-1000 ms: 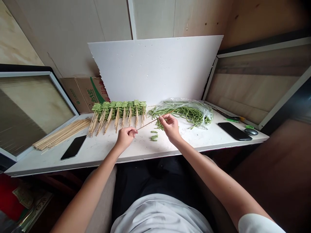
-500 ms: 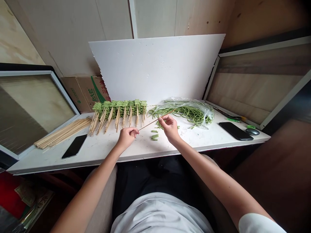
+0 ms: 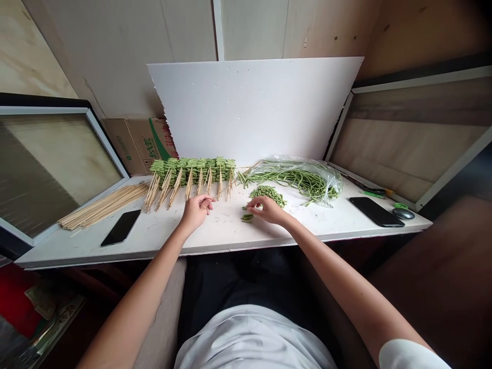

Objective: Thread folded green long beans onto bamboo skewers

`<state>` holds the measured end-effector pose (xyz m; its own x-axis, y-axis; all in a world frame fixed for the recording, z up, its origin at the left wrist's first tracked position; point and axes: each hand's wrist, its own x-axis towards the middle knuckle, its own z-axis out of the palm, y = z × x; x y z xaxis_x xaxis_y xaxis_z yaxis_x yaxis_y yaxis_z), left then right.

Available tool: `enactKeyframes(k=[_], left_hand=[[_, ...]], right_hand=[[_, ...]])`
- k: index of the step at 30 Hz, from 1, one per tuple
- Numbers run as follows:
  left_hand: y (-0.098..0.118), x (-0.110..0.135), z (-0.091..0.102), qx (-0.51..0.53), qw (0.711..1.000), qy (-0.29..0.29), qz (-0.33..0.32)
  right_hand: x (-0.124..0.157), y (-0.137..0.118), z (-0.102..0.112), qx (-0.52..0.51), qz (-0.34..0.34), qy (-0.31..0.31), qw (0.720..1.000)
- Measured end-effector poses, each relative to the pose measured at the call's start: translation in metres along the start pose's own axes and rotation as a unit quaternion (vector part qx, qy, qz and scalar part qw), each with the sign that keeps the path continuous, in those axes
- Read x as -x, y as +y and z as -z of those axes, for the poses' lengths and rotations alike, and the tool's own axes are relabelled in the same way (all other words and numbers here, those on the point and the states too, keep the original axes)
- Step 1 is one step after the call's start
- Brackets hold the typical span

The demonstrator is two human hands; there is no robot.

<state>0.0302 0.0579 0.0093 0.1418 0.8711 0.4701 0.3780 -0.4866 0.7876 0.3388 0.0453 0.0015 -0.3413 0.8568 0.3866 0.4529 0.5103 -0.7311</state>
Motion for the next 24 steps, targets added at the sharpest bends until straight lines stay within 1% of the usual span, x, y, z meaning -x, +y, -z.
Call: enactKeyframes(k=[1,2,3,6,9,13,15,17,18,20,22,24], left_hand=[[-0.001,-0.001,0.001,-0.001,1.0,0.002,-0.003],[-0.002,-0.002,0.002,-0.004,1.0,0.003,-0.005],[-0.002,-0.002,0.002,-0.008,1.0,0.004,-0.006],[-0.003,-0.002,0.002,-0.014,1.0,0.006,-0.005],[-0.003,-0.002,0.002,-0.018,1.0,0.006,-0.006],[-0.003,-0.002,0.002,-0.027,0.999,0.023,-0.013],[0.0,-0.002,0.003,-0.02,0.999,0.031,-0.009],[0.003,-0.002,0.003,-0.005,0.999,0.032,-0.003],[0.005,-0.001,0.004,0.003,1.0,0.031,-0.002],[0.01,-0.001,0.005,0.011,0.999,0.029,-0.004],[0.013,0.0,0.005,0.004,1.0,0.03,-0.01],[0.014,0.001,0.006,-0.009,0.999,0.032,-0.014]], right_hand=[[0.001,0.002,0.0,0.037,0.027,-0.026,0.999],[0.002,0.003,-0.001,0.065,0.048,-0.035,0.996],[0.003,0.004,-0.002,0.084,0.061,-0.032,0.994],[0.004,0.009,-0.006,0.113,0.065,-0.009,0.991],[0.005,0.012,-0.01,0.133,0.069,-0.002,0.989],[0.003,0.012,-0.007,0.116,0.062,0.035,0.991],[0.001,0.01,-0.001,0.067,0.036,0.074,0.994],[-0.002,0.009,0.008,-0.028,-0.008,0.124,0.992],[-0.004,0.008,0.014,-0.09,-0.032,0.151,0.984],[-0.005,0.007,0.024,-0.223,-0.071,0.183,0.955],[-0.006,0.005,0.033,-0.345,-0.09,0.182,0.916],[-0.006,0.002,0.04,-0.427,-0.096,0.17,0.883]])
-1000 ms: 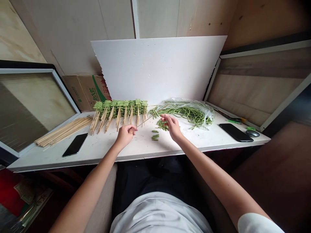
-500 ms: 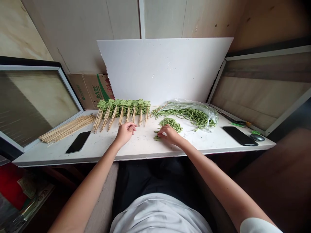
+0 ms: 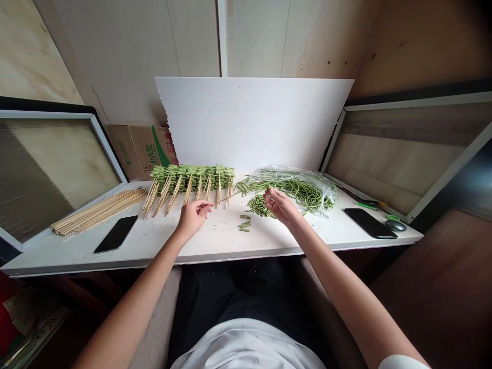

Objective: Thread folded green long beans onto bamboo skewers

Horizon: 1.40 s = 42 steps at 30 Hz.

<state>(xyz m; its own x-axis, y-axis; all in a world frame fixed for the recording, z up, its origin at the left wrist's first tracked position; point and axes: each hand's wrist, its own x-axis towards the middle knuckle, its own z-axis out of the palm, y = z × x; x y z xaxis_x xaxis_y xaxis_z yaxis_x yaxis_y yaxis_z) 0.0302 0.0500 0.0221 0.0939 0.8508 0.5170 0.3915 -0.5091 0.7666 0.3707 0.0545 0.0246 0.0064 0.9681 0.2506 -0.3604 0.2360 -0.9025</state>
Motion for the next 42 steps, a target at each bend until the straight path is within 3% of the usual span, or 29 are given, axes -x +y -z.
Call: enactKeyframes(k=[8,30,42], left_hand=[[-0.003,0.001,-0.001,-0.029,0.999,0.001,-0.017],[-0.007,0.004,-0.006,-0.052,0.999,0.001,-0.005],[0.007,0.008,-0.003,-0.117,0.99,0.049,-0.06]], right_hand=[[-0.001,-0.009,0.0,-0.069,-0.004,0.033,0.997],[0.002,-0.008,-0.005,-0.128,-0.017,0.025,0.991],[0.001,-0.006,-0.002,-0.082,0.024,0.035,0.996]])
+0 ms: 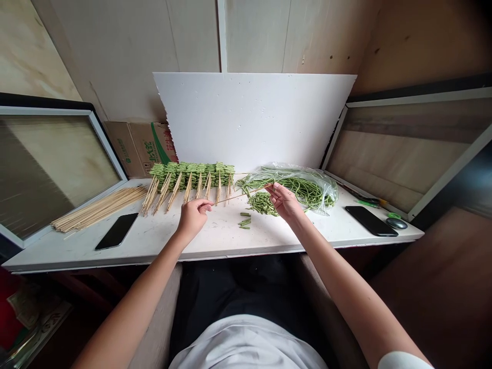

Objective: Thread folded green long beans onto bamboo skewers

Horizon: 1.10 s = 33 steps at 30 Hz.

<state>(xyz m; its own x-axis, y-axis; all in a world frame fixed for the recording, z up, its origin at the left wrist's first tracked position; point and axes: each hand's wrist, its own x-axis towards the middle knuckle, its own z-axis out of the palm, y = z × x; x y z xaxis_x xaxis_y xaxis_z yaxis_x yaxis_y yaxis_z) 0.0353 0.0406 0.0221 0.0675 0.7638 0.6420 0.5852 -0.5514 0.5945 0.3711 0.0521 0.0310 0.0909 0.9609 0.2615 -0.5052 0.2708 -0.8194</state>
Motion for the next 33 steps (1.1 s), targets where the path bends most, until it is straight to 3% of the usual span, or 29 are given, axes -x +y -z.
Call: enactKeyframes(k=[19,28,33], left_hand=[[0.011,0.001,0.003,-0.015,0.999,0.028,-0.025],[-0.004,0.001,-0.003,0.004,1.0,-0.02,-0.005],[-0.012,0.001,-0.004,0.034,0.996,-0.082,-0.003]], right_hand=[[0.006,-0.005,-0.009,0.056,0.022,0.027,0.998],[0.007,-0.005,-0.014,0.094,0.05,0.021,0.994],[0.007,-0.005,-0.015,0.105,0.073,0.017,0.992]])
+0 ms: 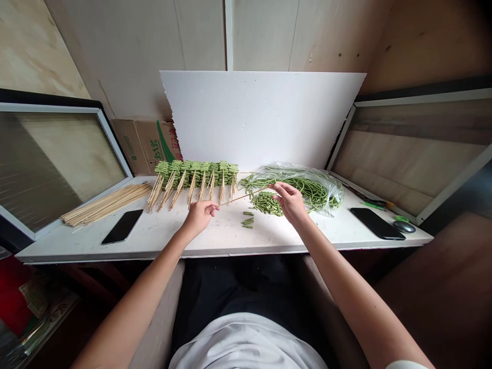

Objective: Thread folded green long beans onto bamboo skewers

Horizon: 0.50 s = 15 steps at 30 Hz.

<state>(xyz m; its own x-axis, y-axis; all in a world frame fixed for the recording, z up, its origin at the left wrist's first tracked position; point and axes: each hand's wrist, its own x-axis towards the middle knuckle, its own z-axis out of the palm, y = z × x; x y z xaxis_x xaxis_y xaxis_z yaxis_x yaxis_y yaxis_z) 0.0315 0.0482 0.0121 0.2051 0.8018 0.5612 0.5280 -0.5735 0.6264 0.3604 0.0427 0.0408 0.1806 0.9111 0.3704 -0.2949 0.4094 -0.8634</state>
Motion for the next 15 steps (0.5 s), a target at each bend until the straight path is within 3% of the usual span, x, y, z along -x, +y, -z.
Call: enactKeyframes(k=[9,15], left_hand=[[0.002,0.0,-0.002,0.036,0.999,-0.028,0.024],[0.005,-0.003,0.0,0.028,0.999,0.007,0.024]], right_hand=[[0.006,-0.013,-0.008,0.016,0.023,-0.005,1.0],[0.008,-0.027,-0.009,0.024,0.021,-0.023,0.999]])
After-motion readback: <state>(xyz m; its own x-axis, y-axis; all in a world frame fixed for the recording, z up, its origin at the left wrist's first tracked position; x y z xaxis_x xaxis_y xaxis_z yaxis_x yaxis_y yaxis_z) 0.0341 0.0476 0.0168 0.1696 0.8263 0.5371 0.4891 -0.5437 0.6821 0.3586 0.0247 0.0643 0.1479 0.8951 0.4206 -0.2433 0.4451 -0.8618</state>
